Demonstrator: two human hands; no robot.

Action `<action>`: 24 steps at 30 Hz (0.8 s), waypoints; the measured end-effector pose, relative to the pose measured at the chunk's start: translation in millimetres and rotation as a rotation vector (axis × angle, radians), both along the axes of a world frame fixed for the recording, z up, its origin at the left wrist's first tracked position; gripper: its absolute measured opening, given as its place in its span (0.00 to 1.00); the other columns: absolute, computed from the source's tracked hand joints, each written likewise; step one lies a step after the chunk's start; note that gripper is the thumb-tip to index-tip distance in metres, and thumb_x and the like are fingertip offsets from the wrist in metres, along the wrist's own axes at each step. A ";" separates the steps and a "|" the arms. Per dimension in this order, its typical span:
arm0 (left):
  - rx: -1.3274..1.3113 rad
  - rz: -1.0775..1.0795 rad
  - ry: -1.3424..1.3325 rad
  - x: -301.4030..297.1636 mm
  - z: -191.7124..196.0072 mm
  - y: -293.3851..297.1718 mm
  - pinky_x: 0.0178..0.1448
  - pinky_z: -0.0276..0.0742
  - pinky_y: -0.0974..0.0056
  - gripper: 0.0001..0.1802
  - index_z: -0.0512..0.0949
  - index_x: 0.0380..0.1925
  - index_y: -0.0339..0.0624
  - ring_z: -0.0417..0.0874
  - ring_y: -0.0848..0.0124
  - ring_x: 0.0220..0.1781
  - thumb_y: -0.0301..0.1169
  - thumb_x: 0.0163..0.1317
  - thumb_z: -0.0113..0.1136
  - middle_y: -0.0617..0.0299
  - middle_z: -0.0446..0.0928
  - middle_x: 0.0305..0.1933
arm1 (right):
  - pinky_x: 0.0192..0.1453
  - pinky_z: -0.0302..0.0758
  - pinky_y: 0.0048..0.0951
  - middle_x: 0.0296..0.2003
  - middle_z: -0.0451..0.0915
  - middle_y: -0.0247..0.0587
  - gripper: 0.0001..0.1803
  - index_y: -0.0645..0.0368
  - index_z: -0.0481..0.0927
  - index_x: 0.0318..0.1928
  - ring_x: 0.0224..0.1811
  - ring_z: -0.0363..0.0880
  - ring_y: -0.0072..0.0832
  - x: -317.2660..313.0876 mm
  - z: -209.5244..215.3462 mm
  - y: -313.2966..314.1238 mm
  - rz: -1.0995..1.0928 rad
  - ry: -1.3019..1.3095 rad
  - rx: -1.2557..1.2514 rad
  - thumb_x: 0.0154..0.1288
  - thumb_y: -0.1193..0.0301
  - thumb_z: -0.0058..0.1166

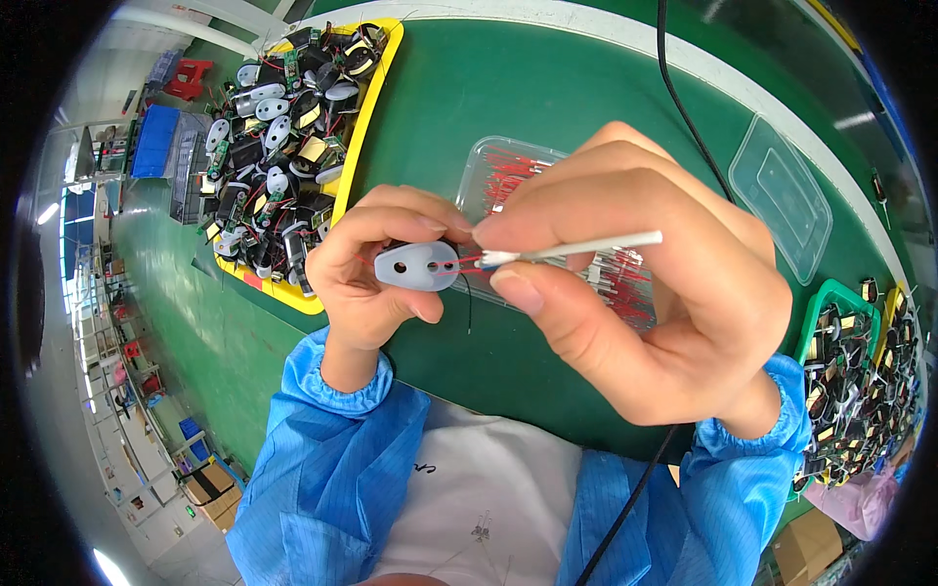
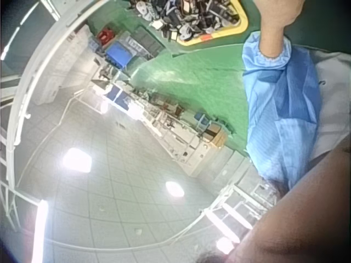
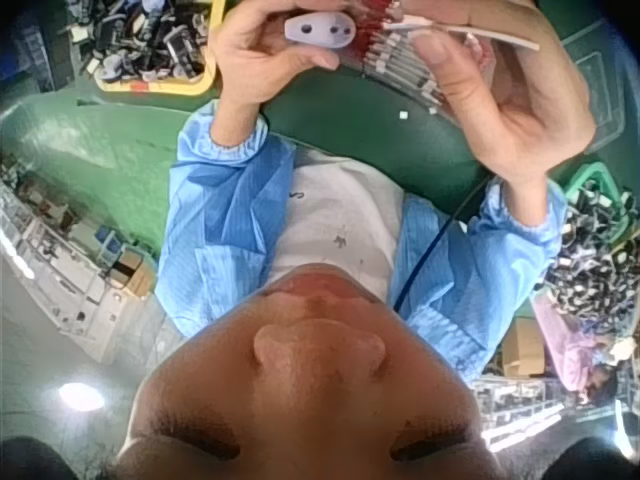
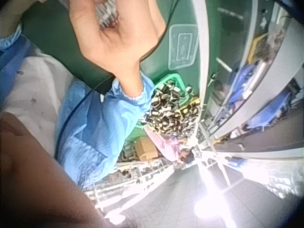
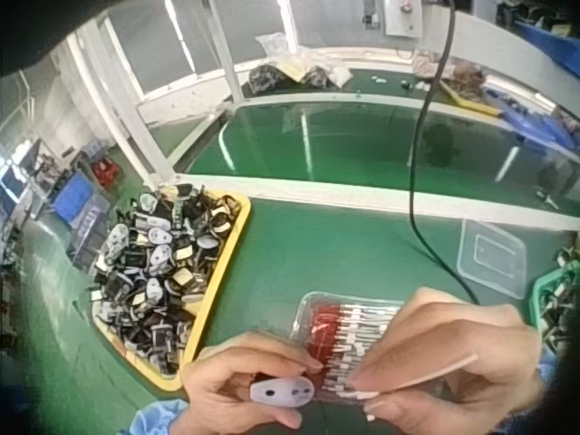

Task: The person repeatedly picks up small electronic modules from a yellow tray and uses a white stick to apply a red substance into the holes of the components. The person handles the items one at a time, applying the substance to multiple units throughout the clip.

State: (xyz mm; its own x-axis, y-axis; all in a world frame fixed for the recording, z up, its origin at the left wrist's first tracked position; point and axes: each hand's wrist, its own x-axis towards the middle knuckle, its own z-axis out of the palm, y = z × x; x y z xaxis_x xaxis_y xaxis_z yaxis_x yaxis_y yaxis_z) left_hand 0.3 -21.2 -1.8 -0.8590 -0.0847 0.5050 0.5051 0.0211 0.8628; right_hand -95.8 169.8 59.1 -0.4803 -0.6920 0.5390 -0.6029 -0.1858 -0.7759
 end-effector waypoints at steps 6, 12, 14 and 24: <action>0.006 -0.002 0.012 0.0 -0.4 0.0 0.42 0.77 0.61 0.28 0.73 0.39 0.31 0.80 0.61 0.38 0.39 0.43 0.73 0.45 0.77 0.38 | 0.34 0.66 0.29 0.31 0.79 0.49 0.09 0.68 0.75 0.37 0.31 0.72 0.32 0.6 -1.4 -1.0 -0.023 -0.026 0.002 0.56 0.76 0.55; -0.067 -0.036 0.063 -2.3 -2.0 -3.1 0.42 0.77 0.60 0.28 0.73 0.39 0.31 0.80 0.60 0.39 0.38 0.43 0.73 0.45 0.76 0.39 | 0.35 0.66 0.30 0.31 0.79 0.49 0.09 0.68 0.75 0.37 0.31 0.73 0.33 -0.6 -1.9 -0.8 -0.019 0.011 -0.001 0.55 0.77 0.55; -0.049 -0.031 0.048 -1.7 -1.8 -2.1 0.42 0.77 0.60 0.28 0.73 0.39 0.31 0.80 0.60 0.39 0.38 0.43 0.73 0.45 0.76 0.39 | 0.35 0.66 0.30 0.31 0.79 0.49 0.09 0.69 0.75 0.37 0.32 0.73 0.33 -1.1 -2.0 -1.0 -0.010 0.030 0.002 0.55 0.77 0.56; -0.022 -0.015 0.017 -0.5 -0.7 -1.2 0.44 0.76 0.59 0.27 0.73 0.39 0.30 0.79 0.59 0.41 0.38 0.44 0.73 0.45 0.76 0.39 | 0.31 0.68 0.31 0.31 0.79 0.50 0.10 0.68 0.76 0.36 0.29 0.74 0.35 0.1 -3.0 -5.0 0.003 0.228 -0.051 0.52 0.79 0.59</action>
